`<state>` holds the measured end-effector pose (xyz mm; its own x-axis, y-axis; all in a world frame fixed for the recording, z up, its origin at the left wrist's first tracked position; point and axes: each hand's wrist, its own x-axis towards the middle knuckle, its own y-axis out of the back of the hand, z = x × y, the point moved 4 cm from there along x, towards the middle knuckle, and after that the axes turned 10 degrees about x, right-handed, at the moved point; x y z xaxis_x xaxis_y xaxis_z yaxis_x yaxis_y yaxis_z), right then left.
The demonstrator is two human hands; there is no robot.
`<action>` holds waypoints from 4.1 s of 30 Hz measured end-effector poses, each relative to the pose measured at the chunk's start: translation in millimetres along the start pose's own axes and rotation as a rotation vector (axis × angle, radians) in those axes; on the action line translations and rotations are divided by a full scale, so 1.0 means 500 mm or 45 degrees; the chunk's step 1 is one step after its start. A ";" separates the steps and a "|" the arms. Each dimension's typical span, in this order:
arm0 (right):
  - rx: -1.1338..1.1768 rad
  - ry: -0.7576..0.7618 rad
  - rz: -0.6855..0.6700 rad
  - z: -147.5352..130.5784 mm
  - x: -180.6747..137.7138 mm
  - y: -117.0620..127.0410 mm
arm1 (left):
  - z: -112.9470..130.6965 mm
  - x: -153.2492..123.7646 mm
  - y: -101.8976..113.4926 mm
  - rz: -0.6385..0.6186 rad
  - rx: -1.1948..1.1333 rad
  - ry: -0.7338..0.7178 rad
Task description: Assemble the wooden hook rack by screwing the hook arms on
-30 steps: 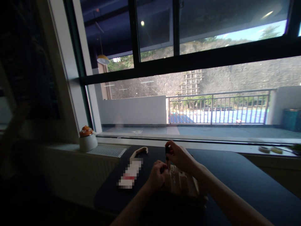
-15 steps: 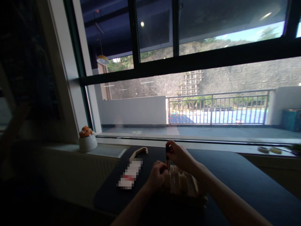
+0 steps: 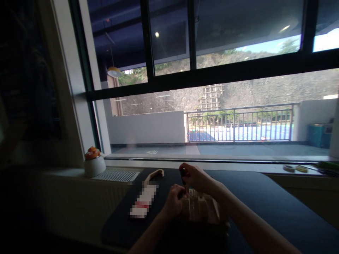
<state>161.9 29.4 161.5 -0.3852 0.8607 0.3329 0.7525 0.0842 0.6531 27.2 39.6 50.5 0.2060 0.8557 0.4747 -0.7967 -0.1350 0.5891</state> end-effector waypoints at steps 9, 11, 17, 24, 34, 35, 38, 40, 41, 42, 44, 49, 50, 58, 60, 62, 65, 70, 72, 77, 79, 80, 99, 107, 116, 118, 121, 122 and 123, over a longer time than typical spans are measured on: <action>-0.283 -0.132 0.046 -0.014 -0.019 0.004 | 0.000 -0.001 0.000 -0.006 0.007 -0.024; -0.341 -0.140 0.060 -0.016 -0.019 -0.001 | -0.003 0.000 -0.003 -0.008 0.009 -0.025; -0.406 -0.034 0.117 -0.028 -0.008 -0.009 | -0.009 0.003 -0.007 -0.006 0.016 -0.026; -0.438 0.108 0.135 -0.046 -0.006 0.004 | -0.011 0.002 -0.008 0.004 0.012 -0.025; -0.559 0.072 0.095 -0.065 -0.002 0.016 | -0.009 0.002 -0.007 0.012 0.002 -0.031; -0.560 0.082 0.091 -0.066 -0.003 0.016 | -0.009 0.002 -0.007 0.014 0.002 -0.031; -0.552 0.113 0.099 -0.068 -0.005 0.018 | -0.011 0.002 -0.008 0.016 0.003 -0.033; -0.552 0.122 0.110 -0.066 -0.004 0.020 | -0.012 0.002 -0.009 0.017 0.004 -0.033; -0.556 0.123 0.112 -0.066 -0.003 0.020 | -0.012 0.002 -0.009 0.018 0.003 -0.033; -0.562 0.125 0.114 -0.065 -0.002 0.019 | -0.012 0.002 -0.009 0.020 0.003 -0.032; -0.573 0.139 0.115 -0.064 -0.001 0.017 | -0.012 0.003 -0.009 0.026 0.003 -0.031; -0.577 0.195 0.106 -0.062 -0.008 0.017 | -0.012 0.002 -0.009 0.037 0.004 -0.038; -0.575 0.197 0.107 -0.061 -0.009 0.018 | -0.012 0.002 -0.009 0.037 0.004 -0.039; -0.578 0.140 0.146 -0.065 -0.008 0.021 | -0.012 0.002 -0.008 0.039 0.001 -0.038; -0.572 0.150 0.128 -0.073 -0.011 0.019 | -0.011 0.002 -0.008 0.041 -0.001 -0.039; -0.561 0.166 0.114 -0.079 -0.014 0.019 | -0.011 0.001 -0.008 0.043 -0.002 -0.036; -0.544 0.169 0.129 -0.079 -0.015 0.024 | -0.013 0.001 -0.009 0.043 -0.004 -0.033; -0.546 0.128 0.145 -0.077 -0.004 0.025 | -0.013 0.001 -0.010 0.041 -0.007 -0.032; -0.560 0.113 0.134 -0.081 -0.001 0.019 | -0.012 0.001 -0.009 0.042 -0.008 -0.033; -0.575 0.140 0.065 -0.093 -0.005 0.007 | -0.010 0.000 -0.009 0.046 -0.012 -0.037; -0.574 0.142 0.052 -0.091 -0.009 0.009 | -0.011 0.000 -0.010 0.050 -0.011 -0.035; -0.574 0.135 0.055 -0.088 -0.009 0.012 | -0.011 0.001 -0.010 0.052 -0.012 -0.033; -0.626 0.018 0.080 -0.092 0.000 0.016 | -0.008 -0.001 -0.006 0.047 -0.021 -0.027; -0.672 0.044 -0.034 -0.104 -0.023 0.007 | -0.007 0.000 -0.006 0.054 -0.014 -0.030; -0.709 -0.106 0.082 -0.082 -0.011 0.021 | -0.009 -0.001 -0.007 0.055 -0.023 -0.025; -0.712 -0.114 0.091 -0.084 -0.012 0.019 | -0.009 -0.001 -0.006 0.051 -0.025 -0.026; -0.702 -0.093 0.075 -0.090 -0.016 0.015 | -0.008 0.000 -0.006 0.047 -0.025 -0.026; -0.694 -0.081 0.061 -0.093 -0.017 0.014 | -0.008 0.000 -0.005 0.046 -0.024 -0.026; -0.684 -0.068 0.043 -0.095 -0.018 0.014 | -0.008 -0.001 -0.005 0.044 -0.023 -0.026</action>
<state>145.4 -1.5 195.4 -0.3274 0.8840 0.3338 0.3795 -0.2005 0.9032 27.0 41.6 46.4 0.1894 0.8402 0.5082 -0.8137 -0.1554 0.5602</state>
